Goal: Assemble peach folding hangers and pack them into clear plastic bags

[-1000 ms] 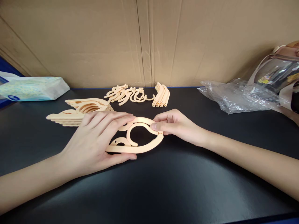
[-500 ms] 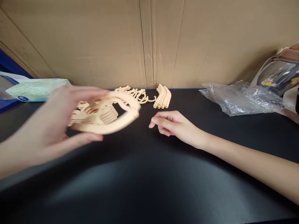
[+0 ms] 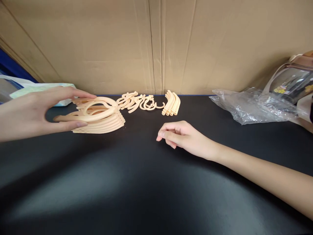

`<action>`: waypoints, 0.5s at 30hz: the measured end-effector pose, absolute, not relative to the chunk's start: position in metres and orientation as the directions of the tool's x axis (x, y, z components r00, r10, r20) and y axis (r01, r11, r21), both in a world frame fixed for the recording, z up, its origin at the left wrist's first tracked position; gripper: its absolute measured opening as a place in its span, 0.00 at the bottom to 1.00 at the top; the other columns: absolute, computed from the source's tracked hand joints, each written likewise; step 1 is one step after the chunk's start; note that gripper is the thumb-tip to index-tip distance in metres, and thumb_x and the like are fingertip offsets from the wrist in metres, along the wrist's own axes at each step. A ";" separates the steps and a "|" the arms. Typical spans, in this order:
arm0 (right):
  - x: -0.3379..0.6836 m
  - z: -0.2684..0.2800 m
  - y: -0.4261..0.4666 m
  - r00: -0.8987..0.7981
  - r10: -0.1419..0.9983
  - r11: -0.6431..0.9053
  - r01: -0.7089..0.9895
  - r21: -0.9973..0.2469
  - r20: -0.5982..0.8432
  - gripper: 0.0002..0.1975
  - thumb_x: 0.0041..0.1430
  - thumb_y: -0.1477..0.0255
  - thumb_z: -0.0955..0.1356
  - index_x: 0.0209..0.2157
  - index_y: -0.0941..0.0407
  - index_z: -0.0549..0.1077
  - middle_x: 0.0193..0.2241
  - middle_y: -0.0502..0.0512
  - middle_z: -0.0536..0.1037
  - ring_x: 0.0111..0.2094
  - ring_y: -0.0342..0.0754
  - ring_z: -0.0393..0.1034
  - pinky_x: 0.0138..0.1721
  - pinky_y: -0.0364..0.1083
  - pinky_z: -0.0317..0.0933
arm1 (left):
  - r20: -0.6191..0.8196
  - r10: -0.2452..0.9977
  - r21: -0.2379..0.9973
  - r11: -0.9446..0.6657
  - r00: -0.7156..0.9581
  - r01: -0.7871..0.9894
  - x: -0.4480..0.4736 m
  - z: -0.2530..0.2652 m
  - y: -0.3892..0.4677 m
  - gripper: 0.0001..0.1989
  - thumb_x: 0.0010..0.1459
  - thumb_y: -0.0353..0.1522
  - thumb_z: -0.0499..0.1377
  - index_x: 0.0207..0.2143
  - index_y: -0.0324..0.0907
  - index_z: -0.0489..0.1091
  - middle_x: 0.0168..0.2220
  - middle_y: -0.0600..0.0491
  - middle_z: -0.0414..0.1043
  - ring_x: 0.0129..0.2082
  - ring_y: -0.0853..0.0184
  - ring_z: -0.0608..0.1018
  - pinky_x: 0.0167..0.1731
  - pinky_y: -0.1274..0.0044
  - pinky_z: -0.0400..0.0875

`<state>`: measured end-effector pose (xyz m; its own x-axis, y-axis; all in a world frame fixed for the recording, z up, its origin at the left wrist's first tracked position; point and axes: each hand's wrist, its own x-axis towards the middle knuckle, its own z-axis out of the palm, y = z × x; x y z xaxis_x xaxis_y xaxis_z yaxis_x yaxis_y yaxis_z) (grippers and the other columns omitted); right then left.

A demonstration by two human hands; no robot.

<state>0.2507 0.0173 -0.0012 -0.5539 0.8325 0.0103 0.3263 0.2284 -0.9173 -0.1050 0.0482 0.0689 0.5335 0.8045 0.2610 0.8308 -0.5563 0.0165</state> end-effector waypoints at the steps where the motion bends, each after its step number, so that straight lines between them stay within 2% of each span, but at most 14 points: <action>1: 0.250 -0.001 0.017 -0.555 0.832 0.233 0.331 -0.914 0.011 0.17 0.67 0.60 0.64 0.33 0.57 0.75 0.18 0.44 0.64 0.20 0.39 0.56 0.23 0.42 0.50 | 0.245 0.813 0.018 -0.549 0.528 0.836 -0.105 0.068 0.049 0.33 0.59 0.57 0.50 0.57 0.45 0.67 0.48 0.51 0.73 0.43 0.57 0.74 0.44 0.65 0.68; 5: 0.249 0.001 0.016 -0.557 0.831 0.251 0.366 -0.896 0.005 0.17 0.67 0.60 0.64 0.33 0.58 0.75 0.18 0.44 0.64 0.22 0.40 0.58 0.25 0.42 0.53 | 0.267 0.813 0.030 -0.544 0.518 0.839 -0.108 0.065 0.054 0.34 0.57 0.58 0.51 0.55 0.46 0.69 0.46 0.51 0.74 0.40 0.57 0.74 0.42 0.66 0.68; 11: 0.249 0.002 0.014 -0.553 0.833 0.263 0.414 -0.872 -0.011 0.17 0.67 0.61 0.64 0.32 0.57 0.75 0.18 0.45 0.64 0.21 0.40 0.59 0.25 0.42 0.52 | 0.201 0.817 -0.026 -0.547 0.541 0.837 -0.115 0.065 0.058 0.27 0.62 0.50 0.54 0.58 0.47 0.66 0.48 0.54 0.73 0.41 0.61 0.74 0.41 0.72 0.67; 15: 0.249 0.002 0.014 -0.554 0.832 0.264 0.419 -0.869 -0.015 0.16 0.67 0.61 0.64 0.32 0.57 0.75 0.18 0.45 0.64 0.22 0.40 0.59 0.25 0.42 0.52 | 0.226 0.836 0.006 -0.515 0.500 0.857 -0.113 0.063 0.057 0.31 0.60 0.55 0.50 0.56 0.46 0.68 0.45 0.55 0.74 0.39 0.61 0.74 0.41 0.71 0.67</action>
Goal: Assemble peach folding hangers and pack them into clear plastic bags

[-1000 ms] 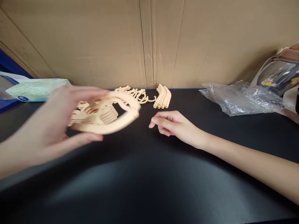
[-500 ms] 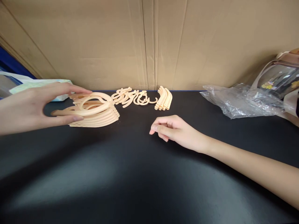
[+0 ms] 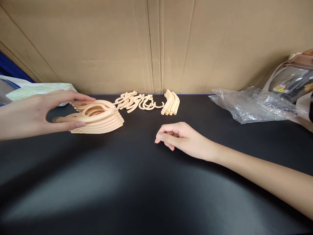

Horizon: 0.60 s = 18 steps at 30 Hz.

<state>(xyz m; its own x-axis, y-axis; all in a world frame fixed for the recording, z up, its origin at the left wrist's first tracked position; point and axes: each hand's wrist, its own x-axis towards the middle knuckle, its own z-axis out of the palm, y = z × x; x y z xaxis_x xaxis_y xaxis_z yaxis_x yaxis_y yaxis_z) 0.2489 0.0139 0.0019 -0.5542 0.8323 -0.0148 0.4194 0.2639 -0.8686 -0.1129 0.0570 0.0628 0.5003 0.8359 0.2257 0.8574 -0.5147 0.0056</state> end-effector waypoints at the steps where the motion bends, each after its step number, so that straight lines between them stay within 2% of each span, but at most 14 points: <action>1: 0.249 0.002 0.014 -0.554 0.832 0.263 0.419 -0.869 -0.016 0.16 0.67 0.61 0.64 0.32 0.57 0.75 0.18 0.45 0.64 0.22 0.40 0.60 0.25 0.42 0.52 | 0.219 0.843 0.018 -0.507 0.491 0.862 -0.112 0.063 0.057 0.33 0.58 0.56 0.50 0.56 0.46 0.68 0.45 0.54 0.74 0.39 0.61 0.74 0.42 0.70 0.67; 6: 0.249 0.002 0.014 -0.556 0.831 0.262 0.423 -0.867 -0.021 0.15 0.67 0.62 0.64 0.32 0.57 0.75 0.18 0.45 0.64 0.22 0.40 0.60 0.25 0.42 0.53 | 0.140 0.887 0.035 -0.448 0.439 0.893 -0.112 0.065 0.056 0.36 0.53 0.58 0.55 0.58 0.47 0.66 0.48 0.54 0.73 0.42 0.60 0.74 0.45 0.71 0.66; 12: 0.249 0.002 0.014 -0.558 0.829 0.270 0.427 -0.863 -0.017 0.15 0.67 0.64 0.64 0.32 0.57 0.75 0.18 0.44 0.65 0.22 0.39 0.59 0.25 0.42 0.52 | 0.167 0.864 0.022 -0.485 0.475 0.874 -0.111 0.064 0.056 0.35 0.55 0.57 0.55 0.57 0.47 0.67 0.46 0.56 0.73 0.40 0.62 0.74 0.45 0.74 0.65; 18: 0.248 0.003 0.014 -0.558 0.829 0.270 0.436 -0.859 -0.023 0.14 0.68 0.64 0.63 0.32 0.57 0.75 0.18 0.44 0.65 0.22 0.39 0.59 0.25 0.42 0.52 | 0.193 0.844 0.007 -0.511 0.500 0.860 -0.111 0.063 0.057 0.37 0.55 0.60 0.52 0.57 0.45 0.68 0.45 0.55 0.73 0.39 0.62 0.74 0.44 0.72 0.66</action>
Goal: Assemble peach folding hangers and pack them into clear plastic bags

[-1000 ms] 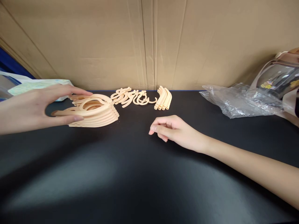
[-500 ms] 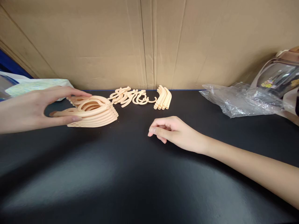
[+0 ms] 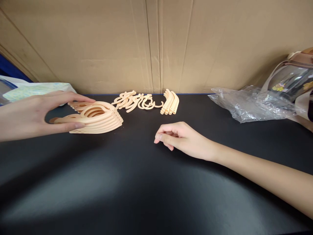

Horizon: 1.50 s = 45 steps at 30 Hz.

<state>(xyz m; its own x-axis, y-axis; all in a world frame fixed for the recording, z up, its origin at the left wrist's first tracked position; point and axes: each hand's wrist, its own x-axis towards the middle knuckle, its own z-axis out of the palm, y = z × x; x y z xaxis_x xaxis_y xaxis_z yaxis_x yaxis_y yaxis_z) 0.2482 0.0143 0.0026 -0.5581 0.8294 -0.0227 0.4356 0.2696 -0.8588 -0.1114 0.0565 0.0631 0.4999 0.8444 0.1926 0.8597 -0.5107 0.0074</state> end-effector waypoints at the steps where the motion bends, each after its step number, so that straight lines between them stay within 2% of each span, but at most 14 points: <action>1: 0.248 0.003 0.014 -0.558 0.829 0.270 0.437 -0.858 -0.023 0.14 0.68 0.64 0.63 0.32 0.57 0.75 0.18 0.44 0.65 0.22 0.39 0.59 0.25 0.42 0.52 | 0.192 0.843 0.004 -0.512 0.502 0.859 -0.112 0.063 0.057 0.38 0.55 0.61 0.52 0.56 0.44 0.68 0.45 0.55 0.74 0.39 0.63 0.74 0.44 0.72 0.67; 11: 0.249 0.002 0.013 -0.561 0.828 0.275 0.434 -0.858 -0.018 0.15 0.68 0.64 0.64 0.32 0.56 0.75 0.18 0.44 0.65 0.22 0.39 0.59 0.24 0.42 0.51 | 0.181 0.880 0.047 -0.454 0.439 0.890 -0.106 0.063 0.055 0.45 0.49 0.67 0.49 0.55 0.44 0.70 0.43 0.54 0.74 0.37 0.61 0.74 0.44 0.68 0.68; 16: 0.249 0.002 0.014 -0.569 0.823 0.278 0.424 -0.862 -0.014 0.15 0.68 0.64 0.64 0.33 0.56 0.75 0.18 0.44 0.65 0.22 0.39 0.59 0.24 0.42 0.51 | 0.152 0.876 0.047 -0.469 0.458 0.882 -0.109 0.062 0.056 0.40 0.52 0.62 0.53 0.57 0.46 0.68 0.45 0.53 0.74 0.39 0.60 0.74 0.46 0.68 0.68; 25: 0.249 0.001 0.014 -0.573 0.820 0.285 0.418 -0.863 -0.006 0.14 0.68 0.64 0.64 0.33 0.56 0.75 0.18 0.44 0.65 0.22 0.38 0.59 0.24 0.42 0.50 | 0.075 0.904 0.039 -0.425 0.421 0.904 -0.113 0.064 0.058 0.41 0.50 0.61 0.55 0.60 0.47 0.64 0.49 0.53 0.71 0.43 0.58 0.73 0.48 0.69 0.66; 31: 0.249 0.001 0.014 -0.575 0.818 0.285 0.426 -0.859 -0.013 0.15 0.68 0.63 0.64 0.33 0.57 0.75 0.19 0.44 0.65 0.22 0.39 0.59 0.24 0.42 0.50 | 0.074 0.942 0.022 -0.330 0.328 0.944 -0.114 0.064 0.058 0.45 0.45 0.63 0.55 0.60 0.49 0.64 0.47 0.53 0.71 0.38 0.58 0.75 0.43 0.69 0.68; 36: 0.249 0.002 0.014 -0.570 0.822 0.278 0.433 -0.857 -0.021 0.15 0.68 0.62 0.64 0.33 0.56 0.75 0.19 0.45 0.65 0.22 0.40 0.59 0.25 0.42 0.50 | 0.109 0.921 -0.030 -0.374 0.375 0.927 -0.112 0.063 0.056 0.42 0.51 0.64 0.51 0.60 0.48 0.64 0.46 0.50 0.72 0.37 0.57 0.75 0.40 0.69 0.68; 39: 0.249 0.002 0.014 -0.568 0.823 0.280 0.437 -0.854 -0.021 0.15 0.68 0.62 0.64 0.33 0.57 0.75 0.19 0.45 0.65 0.22 0.40 0.59 0.24 0.42 0.50 | 0.104 0.923 -0.035 -0.368 0.369 0.929 -0.112 0.062 0.056 0.45 0.49 0.67 0.49 0.60 0.48 0.64 0.45 0.50 0.72 0.37 0.56 0.76 0.38 0.69 0.69; 43: 0.250 0.002 0.014 -0.576 0.817 0.285 0.426 -0.859 -0.015 0.15 0.68 0.62 0.64 0.33 0.57 0.75 0.19 0.44 0.65 0.22 0.39 0.59 0.25 0.42 0.51 | 0.128 0.912 -0.032 -0.388 0.389 0.921 -0.113 0.063 0.057 0.48 0.50 0.69 0.46 0.61 0.47 0.63 0.45 0.50 0.71 0.37 0.57 0.76 0.41 0.66 0.70; 45: 0.250 0.002 0.015 -0.576 0.817 0.284 0.423 -0.861 -0.014 0.15 0.68 0.62 0.64 0.33 0.57 0.75 0.19 0.44 0.65 0.22 0.39 0.59 0.25 0.42 0.51 | 0.179 0.870 -0.029 -0.463 0.460 0.886 -0.110 0.063 0.055 0.48 0.52 0.68 0.46 0.62 0.45 0.61 0.48 0.50 0.71 0.41 0.56 0.76 0.45 0.63 0.70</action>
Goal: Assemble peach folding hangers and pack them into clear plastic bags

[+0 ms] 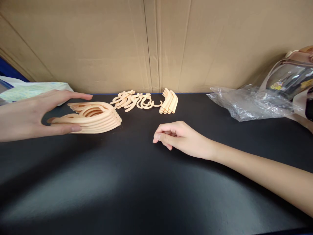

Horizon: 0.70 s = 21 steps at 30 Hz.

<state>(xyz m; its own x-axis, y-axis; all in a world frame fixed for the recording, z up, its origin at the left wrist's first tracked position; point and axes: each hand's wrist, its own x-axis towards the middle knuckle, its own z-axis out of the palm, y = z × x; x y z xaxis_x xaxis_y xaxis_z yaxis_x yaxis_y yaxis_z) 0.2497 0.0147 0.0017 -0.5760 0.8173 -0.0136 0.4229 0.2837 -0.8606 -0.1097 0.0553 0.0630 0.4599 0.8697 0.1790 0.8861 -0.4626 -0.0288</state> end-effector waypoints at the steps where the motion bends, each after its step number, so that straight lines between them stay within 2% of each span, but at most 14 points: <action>1: 0.250 0.002 0.015 -0.576 0.817 0.283 0.423 -0.861 -0.014 0.15 0.68 0.62 0.64 0.33 0.57 0.75 0.19 0.44 0.65 0.22 0.39 0.59 0.25 0.42 0.51 | 0.219 0.833 -0.027 -0.515 0.508 0.857 -0.106 0.063 0.053 0.47 0.53 0.66 0.47 0.63 0.44 0.60 0.51 0.49 0.70 0.45 0.55 0.75 0.49 0.61 0.69; 4: 0.249 0.002 0.014 -0.576 0.817 0.279 0.426 -0.860 -0.020 0.15 0.68 0.62 0.64 0.33 0.57 0.75 0.19 0.45 0.65 0.22 0.39 0.59 0.25 0.42 0.51 | 0.339 0.700 -0.022 -0.662 0.628 0.749 -0.085 0.057 0.039 0.43 0.59 0.61 0.50 0.66 0.42 0.56 0.63 0.48 0.61 0.61 0.50 0.66 0.61 0.57 0.58; 5: 0.249 0.002 0.014 -0.575 0.818 0.278 0.430 -0.859 -0.023 0.15 0.68 0.62 0.64 0.33 0.57 0.75 0.19 0.45 0.65 0.22 0.40 0.59 0.25 0.42 0.51 | 0.360 0.666 -0.010 -0.698 0.653 0.716 -0.075 0.053 0.031 0.39 0.62 0.57 0.51 0.65 0.41 0.57 0.64 0.48 0.61 0.65 0.50 0.62 0.64 0.58 0.54; 8: 0.249 0.002 0.013 -0.568 0.823 0.275 0.439 -0.855 -0.028 0.16 0.68 0.60 0.64 0.33 0.57 0.75 0.19 0.45 0.65 0.22 0.40 0.59 0.25 0.42 0.51 | 0.353 0.573 0.014 -0.794 0.739 0.608 -0.042 0.032 0.009 0.28 0.68 0.45 0.53 0.66 0.45 0.55 0.66 0.51 0.61 0.67 0.59 0.61 0.67 0.66 0.56; 11: 0.249 0.001 0.014 -0.573 0.820 0.291 0.439 -0.850 -0.016 0.17 0.67 0.58 0.65 0.34 0.57 0.75 0.19 0.45 0.66 0.22 0.40 0.59 0.25 0.42 0.50 | 0.249 0.574 0.069 -0.814 0.780 0.577 -0.019 0.008 -0.007 0.27 0.70 0.42 0.50 0.68 0.47 0.52 0.68 0.52 0.58 0.69 0.60 0.59 0.68 0.66 0.57; 15: 0.248 -0.001 0.016 -0.578 0.816 0.328 0.451 -0.830 0.008 0.16 0.67 0.59 0.64 0.34 0.56 0.75 0.19 0.44 0.67 0.21 0.39 0.58 0.24 0.41 0.49 | 0.190 0.644 0.137 -0.765 0.741 0.630 -0.006 -0.012 -0.008 0.30 0.71 0.44 0.47 0.69 0.40 0.50 0.69 0.47 0.55 0.70 0.59 0.57 0.67 0.65 0.59; 21: 0.244 -0.003 0.015 -0.616 0.783 0.467 0.494 -0.734 0.084 0.14 0.68 0.64 0.63 0.34 0.57 0.75 0.19 0.44 0.67 0.20 0.39 0.57 0.24 0.41 0.51 | 0.136 0.728 0.196 -0.685 0.672 0.702 0.005 -0.013 0.001 0.32 0.70 0.46 0.46 0.67 0.34 0.56 0.69 0.42 0.55 0.69 0.53 0.59 0.67 0.59 0.58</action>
